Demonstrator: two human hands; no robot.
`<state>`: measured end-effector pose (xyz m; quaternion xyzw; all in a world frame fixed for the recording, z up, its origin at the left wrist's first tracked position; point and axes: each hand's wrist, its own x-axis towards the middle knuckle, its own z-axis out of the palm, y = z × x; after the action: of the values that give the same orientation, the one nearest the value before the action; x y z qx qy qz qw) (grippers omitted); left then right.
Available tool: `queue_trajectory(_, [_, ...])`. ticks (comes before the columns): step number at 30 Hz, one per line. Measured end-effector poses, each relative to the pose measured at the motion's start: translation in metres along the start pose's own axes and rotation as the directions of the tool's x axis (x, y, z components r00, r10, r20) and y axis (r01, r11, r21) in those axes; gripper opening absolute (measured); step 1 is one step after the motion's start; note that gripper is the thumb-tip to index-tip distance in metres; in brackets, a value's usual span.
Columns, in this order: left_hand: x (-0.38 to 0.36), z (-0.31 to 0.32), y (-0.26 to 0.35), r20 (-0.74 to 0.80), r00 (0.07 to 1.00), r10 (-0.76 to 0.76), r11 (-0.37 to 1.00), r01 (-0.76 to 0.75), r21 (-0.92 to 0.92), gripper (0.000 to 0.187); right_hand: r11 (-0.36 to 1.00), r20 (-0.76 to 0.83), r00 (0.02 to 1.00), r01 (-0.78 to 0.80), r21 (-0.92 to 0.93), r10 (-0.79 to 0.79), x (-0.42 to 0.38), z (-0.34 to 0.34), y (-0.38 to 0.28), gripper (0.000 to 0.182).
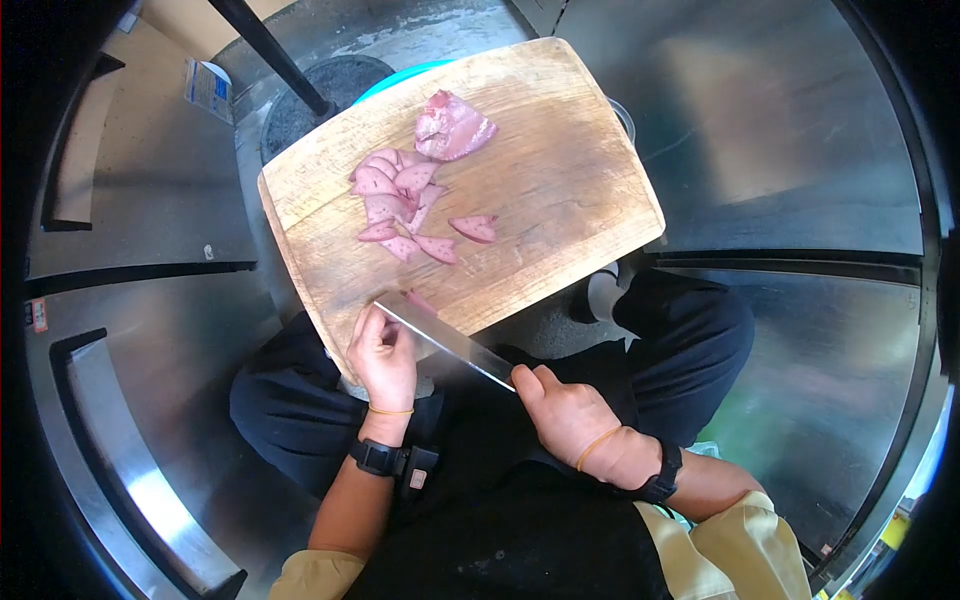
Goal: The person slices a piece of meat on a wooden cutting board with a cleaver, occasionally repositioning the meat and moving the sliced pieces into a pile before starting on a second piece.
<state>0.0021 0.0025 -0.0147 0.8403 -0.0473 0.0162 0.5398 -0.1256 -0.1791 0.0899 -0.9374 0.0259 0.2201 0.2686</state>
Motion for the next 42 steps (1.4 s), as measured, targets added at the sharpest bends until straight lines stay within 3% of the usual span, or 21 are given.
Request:
queue_trajectory(14, [0.001,0.000,0.008,0.016,1.000,-0.016,1.000,0.016,-0.003,0.014,0.999,0.076,0.996,-0.046,-0.013,0.047,0.009,-0.007,-0.006,0.027])
queue_trajectory(20, [0.002,-0.003,0.010,0.031,0.999,0.009,0.999,-0.010,0.046,0.013,0.999,0.005,1.000,0.019,-0.047,-0.019,0.016,-0.004,-0.005,0.018])
queue_trajectory(23, [0.002,-0.002,0.012,0.027,1.000,-0.005,1.000,0.004,0.029,0.012,0.999,0.068,0.998,-0.011,-0.037,0.013,0.020,-0.008,-0.006,0.026])
queue_trajectory(32, [-0.002,-0.001,0.008,0.012,1.000,-0.009,0.997,0.009,0.077,0.011,0.993,0.016,1.000,0.013,-0.121,-0.011,0.043,-0.004,-0.012,0.027])
queue_trajectory(35, [0.001,0.003,0.015,-0.018,0.994,0.104,0.994,-0.104,0.016,0.011,0.996,0.022,0.999,0.031,-0.079,-0.029,0.049,-0.014,0.002,0.027])
queue_trajectory(39, [-0.003,0.000,0.016,-0.032,0.991,0.128,0.991,-0.127,0.032,0.010,0.989,-0.061,0.994,-0.081,0.127,0.089,0.037,-0.022,0.003,0.027])
queue_trajectory(42, [-0.003,0.002,0.012,-0.028,0.994,0.103,0.995,-0.103,0.007,0.010,0.999,-0.033,0.999,-0.005,0.041,0.006,0.025,-0.024,0.007,0.028])
